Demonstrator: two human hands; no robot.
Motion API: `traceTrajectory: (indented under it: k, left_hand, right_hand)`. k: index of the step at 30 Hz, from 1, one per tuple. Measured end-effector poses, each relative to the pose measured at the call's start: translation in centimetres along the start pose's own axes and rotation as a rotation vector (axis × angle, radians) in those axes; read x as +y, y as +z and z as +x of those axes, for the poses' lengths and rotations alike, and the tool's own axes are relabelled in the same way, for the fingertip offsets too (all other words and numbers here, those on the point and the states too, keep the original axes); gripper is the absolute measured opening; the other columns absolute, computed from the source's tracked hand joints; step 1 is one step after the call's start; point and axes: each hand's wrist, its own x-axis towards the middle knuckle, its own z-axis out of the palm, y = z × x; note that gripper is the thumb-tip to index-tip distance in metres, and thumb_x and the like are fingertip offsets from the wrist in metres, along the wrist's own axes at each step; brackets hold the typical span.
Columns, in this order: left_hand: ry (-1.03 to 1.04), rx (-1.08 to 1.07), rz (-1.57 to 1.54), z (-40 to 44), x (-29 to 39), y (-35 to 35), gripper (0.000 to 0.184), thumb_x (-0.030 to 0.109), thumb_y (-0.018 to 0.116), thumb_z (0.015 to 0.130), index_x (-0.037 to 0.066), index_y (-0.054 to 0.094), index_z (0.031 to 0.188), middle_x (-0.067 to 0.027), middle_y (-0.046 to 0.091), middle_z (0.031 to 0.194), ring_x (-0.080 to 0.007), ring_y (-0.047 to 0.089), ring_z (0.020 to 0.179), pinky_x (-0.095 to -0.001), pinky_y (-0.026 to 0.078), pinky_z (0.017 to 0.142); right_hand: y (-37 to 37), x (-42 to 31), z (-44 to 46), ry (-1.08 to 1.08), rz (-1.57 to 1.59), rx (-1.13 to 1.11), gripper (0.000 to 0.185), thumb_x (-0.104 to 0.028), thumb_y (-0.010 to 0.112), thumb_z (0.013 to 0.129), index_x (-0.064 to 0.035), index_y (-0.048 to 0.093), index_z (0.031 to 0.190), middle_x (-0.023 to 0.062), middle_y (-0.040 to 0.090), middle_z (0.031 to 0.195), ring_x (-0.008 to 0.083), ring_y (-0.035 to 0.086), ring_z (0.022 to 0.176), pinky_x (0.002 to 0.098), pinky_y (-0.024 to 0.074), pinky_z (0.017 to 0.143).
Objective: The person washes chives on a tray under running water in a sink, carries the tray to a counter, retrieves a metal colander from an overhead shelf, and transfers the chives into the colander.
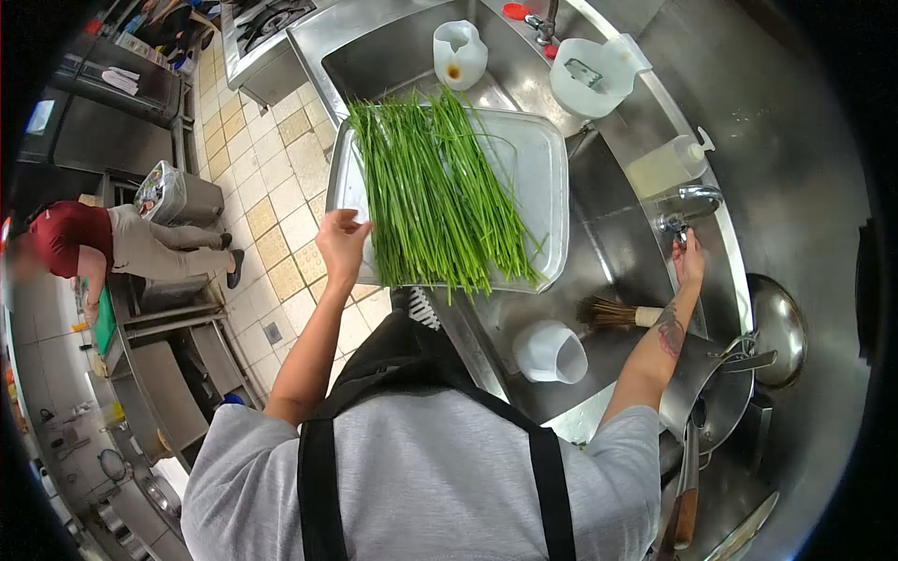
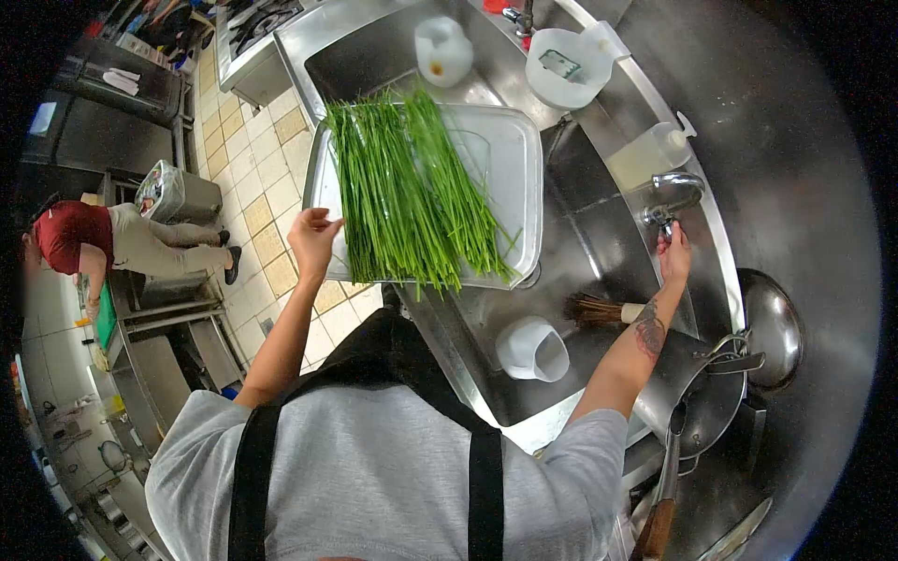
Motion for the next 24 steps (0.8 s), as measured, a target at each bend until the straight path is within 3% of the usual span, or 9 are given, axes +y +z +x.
traceTrajectory:
  k: [3, 7, 9, 11, 14, 16, 19, 20, 24]
  left_hand:
    - [0.206, 0.292, 0.298, 2.1, -1.2, -1.3, 0.019, 0.011, 0.069, 0.075, -0.001, 0.062, 0.087, -0.0149, 0.061, 0.083, -0.0232, 0.06, 0.075, -0.033, 0.048, 0.07]
    - [-0.109, 0.186, 0.078, 5.0, -6.5, -0.8, 0.018, 0.01, 0.059, 0.081, -0.001, 0.063, 0.094, -0.0137, 0.062, 0.084, -0.0214, 0.059, 0.073, -0.0316, 0.048, 0.07]
    - [-0.173, 0.237, -0.032, 4.9, -6.8, -0.5, 0.019, 0.008, 0.056, 0.082, 0.0, 0.064, 0.097, -0.0113, 0.065, 0.084, -0.0179, 0.06, 0.073, -0.0288, 0.048, 0.07]
    - [-0.159, 0.245, -0.069, 3.8, -2.9, -0.1, 0.018, 0.001, 0.051, 0.079, -0.001, 0.063, 0.093, -0.0141, 0.062, 0.087, -0.0214, 0.061, 0.08, -0.032, 0.048, 0.074]
    - [0.002, 0.294, -0.026, 2.9, -2.4, 1.2, 0.025, -0.011, 0.047, 0.074, 0.0, 0.063, 0.091, -0.013, 0.063, 0.09, -0.0217, 0.061, 0.082, -0.0298, 0.049, 0.075]
    - [0.068, 0.217, -0.29, 2.5, -4.2, 4.6, 0.03, -0.011, 0.048, 0.072, 0.002, 0.062, 0.096, -0.0123, 0.064, 0.089, -0.0188, 0.062, 0.082, -0.0292, 0.049, 0.074]
    - [0.194, 0.029, -0.38, -1.3, 3.7, 8.0, 0.02, -0.006, 0.057, 0.07, 0.004, 0.064, 0.086, -0.0118, 0.066, 0.087, -0.0182, 0.064, 0.077, -0.0284, 0.051, 0.069]
    - [0.034, -0.114, -0.474, -2.5, 6.6, 8.9, 0.012, -0.001, 0.061, 0.076, 0.003, 0.066, 0.087, -0.0068, 0.067, 0.082, -0.0146, 0.064, 0.077, -0.0257, 0.051, 0.071]
    - [-0.245, -0.518, -0.774, -3.9, 11.0, 17.7, 0.015, 0.003, 0.059, 0.082, 0.0, 0.06, 0.096, -0.0102, 0.065, 0.084, -0.0169, 0.064, 0.077, -0.027, 0.052, 0.069]
  right_hand:
    - [0.2, 0.1, -0.8, -0.076, -0.146, 0.21, 0.041, -0.04, 0.061, 0.084, -0.0051, 0.056, 0.104, 0.0049, 0.055, 0.07, 0.0117, 0.051, 0.056, 0.0219, 0.0395, 0.046]
    - [4.6, 2.4, -2.6, -0.504, -0.541, 0.737, 0.042, -0.038, 0.063, 0.081, -0.0044, 0.058, 0.106, 0.0056, 0.058, 0.073, 0.0125, 0.052, 0.058, 0.0241, 0.0387, 0.048]
    - [7.5, 3.7, -3.2, -0.365, -0.184, 0.401, 0.034, -0.029, 0.061, 0.083, -0.0025, 0.06, 0.105, 0.0086, 0.062, 0.081, 0.0149, 0.057, 0.069, 0.0234, 0.043, 0.056]
    - [11.0, 1.5, -6.5, -0.067, 0.205, -0.124, 0.03, -0.015, 0.055, 0.087, 0.004, 0.055, 0.109, 0.0138, 0.062, 0.093, 0.0191, 0.06, 0.083, 0.0246, 0.0474, 0.069]
    - [15.8, -2.8, -10.1, 0.156, 0.066, -0.629, 0.025, -0.003, 0.043, 0.09, 0.0086, 0.053, 0.11, 0.0183, 0.061, 0.104, 0.0276, 0.06, 0.096, 0.0307, 0.0492, 0.084]
    - [17.6, -3.7, -10.7, 0.215, 0.022, -0.739, 0.029, 0.0, 0.041, 0.089, 0.0117, 0.048, 0.115, 0.021, 0.057, 0.11, 0.0282, 0.058, 0.102, 0.033, 0.0472, 0.091]
    - [17.8, -5.1, -10.9, 0.279, -0.049, -0.899, 0.034, 0.004, 0.039, 0.088, 0.0134, 0.043, 0.12, 0.0241, 0.053, 0.117, 0.0296, 0.054, 0.11, 0.0349, 0.0437, 0.098]
    - [18.1, -5.7, -10.9, 0.291, -0.067, -0.937, 0.035, 0.004, 0.039, 0.087, 0.0135, 0.042, 0.121, 0.025, 0.051, 0.119, 0.0302, 0.052, 0.112, 0.0353, 0.0425, 0.1]
    - [18.1, -8.6, -12.2, 0.25, -0.06, -0.907, 0.037, 0.004, 0.041, 0.087, 0.0148, 0.04, 0.123, 0.0265, 0.049, 0.122, 0.0312, 0.05, 0.115, 0.0328, 0.0424, 0.1]
